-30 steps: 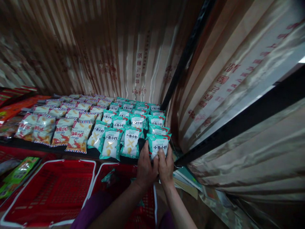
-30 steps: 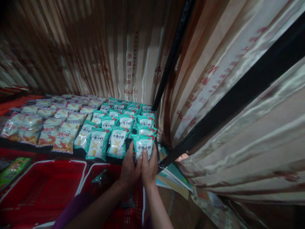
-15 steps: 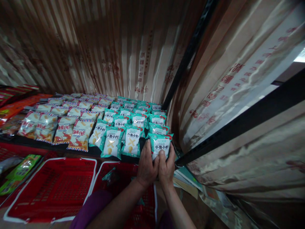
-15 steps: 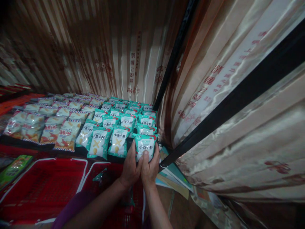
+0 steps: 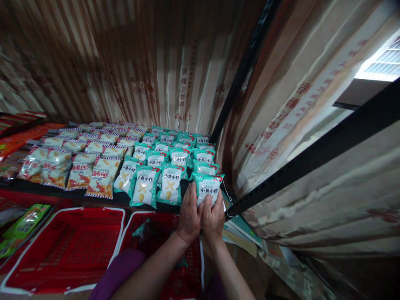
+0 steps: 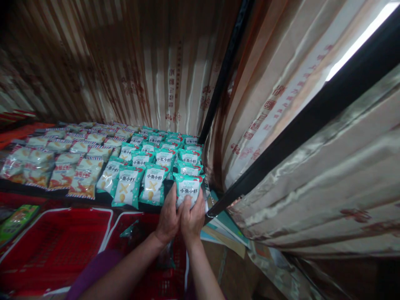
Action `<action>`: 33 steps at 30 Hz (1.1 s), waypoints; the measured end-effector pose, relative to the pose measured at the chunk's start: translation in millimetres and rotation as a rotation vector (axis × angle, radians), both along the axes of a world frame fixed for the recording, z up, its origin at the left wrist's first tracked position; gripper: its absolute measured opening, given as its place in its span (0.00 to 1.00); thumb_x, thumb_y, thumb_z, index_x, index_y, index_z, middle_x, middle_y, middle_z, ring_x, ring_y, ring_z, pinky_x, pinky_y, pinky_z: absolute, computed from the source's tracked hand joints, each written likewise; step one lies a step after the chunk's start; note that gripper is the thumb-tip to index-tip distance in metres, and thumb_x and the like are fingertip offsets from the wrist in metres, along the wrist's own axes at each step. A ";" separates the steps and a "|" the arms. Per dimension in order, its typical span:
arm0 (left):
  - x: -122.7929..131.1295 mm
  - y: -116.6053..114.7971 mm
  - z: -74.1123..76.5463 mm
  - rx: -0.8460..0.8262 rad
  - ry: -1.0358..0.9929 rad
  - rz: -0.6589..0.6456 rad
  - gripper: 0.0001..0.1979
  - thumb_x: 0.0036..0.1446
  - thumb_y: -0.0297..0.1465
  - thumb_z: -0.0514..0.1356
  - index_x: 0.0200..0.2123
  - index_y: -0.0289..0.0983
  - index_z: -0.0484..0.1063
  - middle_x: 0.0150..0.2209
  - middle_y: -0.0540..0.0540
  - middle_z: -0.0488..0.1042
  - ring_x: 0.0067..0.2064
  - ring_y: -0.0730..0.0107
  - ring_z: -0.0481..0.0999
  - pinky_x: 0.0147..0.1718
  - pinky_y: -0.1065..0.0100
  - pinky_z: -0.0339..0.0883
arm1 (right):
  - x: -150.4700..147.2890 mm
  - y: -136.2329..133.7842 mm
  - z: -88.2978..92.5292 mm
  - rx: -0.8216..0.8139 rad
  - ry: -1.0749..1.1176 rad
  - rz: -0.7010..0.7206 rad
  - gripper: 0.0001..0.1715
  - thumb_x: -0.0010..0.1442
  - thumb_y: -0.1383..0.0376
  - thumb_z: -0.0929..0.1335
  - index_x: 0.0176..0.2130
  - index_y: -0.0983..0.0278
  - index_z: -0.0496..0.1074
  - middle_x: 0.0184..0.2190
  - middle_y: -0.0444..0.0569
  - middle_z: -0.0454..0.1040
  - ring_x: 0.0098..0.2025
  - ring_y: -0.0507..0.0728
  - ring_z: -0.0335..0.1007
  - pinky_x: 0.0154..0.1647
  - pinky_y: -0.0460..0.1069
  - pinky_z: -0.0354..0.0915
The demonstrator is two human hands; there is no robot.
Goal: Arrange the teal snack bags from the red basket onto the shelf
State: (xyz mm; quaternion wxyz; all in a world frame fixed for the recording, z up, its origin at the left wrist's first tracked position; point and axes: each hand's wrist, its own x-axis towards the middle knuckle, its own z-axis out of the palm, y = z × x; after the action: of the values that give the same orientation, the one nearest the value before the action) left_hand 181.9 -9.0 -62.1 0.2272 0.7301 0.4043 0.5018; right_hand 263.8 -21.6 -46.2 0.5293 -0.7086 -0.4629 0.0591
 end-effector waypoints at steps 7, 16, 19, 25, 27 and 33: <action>-3.5 -1.3 1.2 -0.040 0.027 -0.057 0.30 0.64 0.34 0.45 0.66 0.32 0.39 0.66 0.32 0.49 0.67 0.58 0.49 0.62 0.51 0.52 | 2.7 -1.8 -0.4 -0.003 -0.033 0.029 0.36 0.62 0.49 0.56 0.60 0.69 0.57 0.51 0.63 0.69 0.53 0.66 0.65 0.50 0.61 0.62; -11.8 -3.4 7.4 -0.161 -0.003 -0.087 0.31 0.64 0.36 0.45 0.65 0.28 0.42 0.66 0.31 0.49 0.67 0.58 0.50 0.63 0.53 0.50 | -3.0 1.2 1.5 -0.069 -0.093 -0.011 0.39 0.61 0.47 0.53 0.60 0.70 0.56 0.54 0.65 0.67 0.55 0.67 0.64 0.53 0.62 0.60; -10.5 -2.2 11.9 -0.209 -0.067 -0.093 0.30 0.64 0.36 0.45 0.66 0.30 0.43 0.65 0.33 0.51 0.66 0.59 0.51 0.63 0.55 0.50 | -5.0 3.7 4.1 -0.093 -0.106 -0.026 0.39 0.61 0.46 0.53 0.61 0.69 0.56 0.53 0.64 0.69 0.54 0.67 0.65 0.51 0.62 0.61; -6.7 2.6 12.4 -0.228 -0.071 -0.073 0.30 0.64 0.37 0.44 0.65 0.28 0.46 0.65 0.31 0.52 0.66 0.59 0.53 0.62 0.55 0.52 | -4.3 7.0 9.6 -0.135 -0.113 -0.011 0.38 0.62 0.47 0.53 0.60 0.69 0.57 0.48 0.63 0.71 0.51 0.67 0.67 0.47 0.61 0.62; -6.1 3.2 11.0 -0.218 -0.073 -0.062 0.29 0.65 0.36 0.44 0.65 0.28 0.46 0.65 0.31 0.52 0.66 0.59 0.53 0.62 0.55 0.52 | -4.0 8.0 10.2 -0.141 -0.126 -0.006 0.38 0.62 0.47 0.53 0.60 0.69 0.57 0.48 0.63 0.71 0.51 0.67 0.67 0.47 0.60 0.62; -4.4 3.4 7.4 -0.187 -0.068 -0.057 0.29 0.65 0.36 0.42 0.65 0.27 0.45 0.66 0.32 0.47 0.67 0.62 0.48 0.64 0.58 0.48 | -4.7 11.6 9.5 -0.143 -0.163 -0.023 0.39 0.62 0.47 0.52 0.61 0.69 0.56 0.49 0.63 0.71 0.50 0.67 0.68 0.47 0.61 0.62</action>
State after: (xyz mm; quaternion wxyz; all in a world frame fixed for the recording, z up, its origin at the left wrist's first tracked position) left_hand 177.5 -5.6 -54.7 0.3220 0.6996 0.4204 0.4797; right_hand 259.1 -10.0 -36.7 0.4386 -0.7521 -0.4911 0.0280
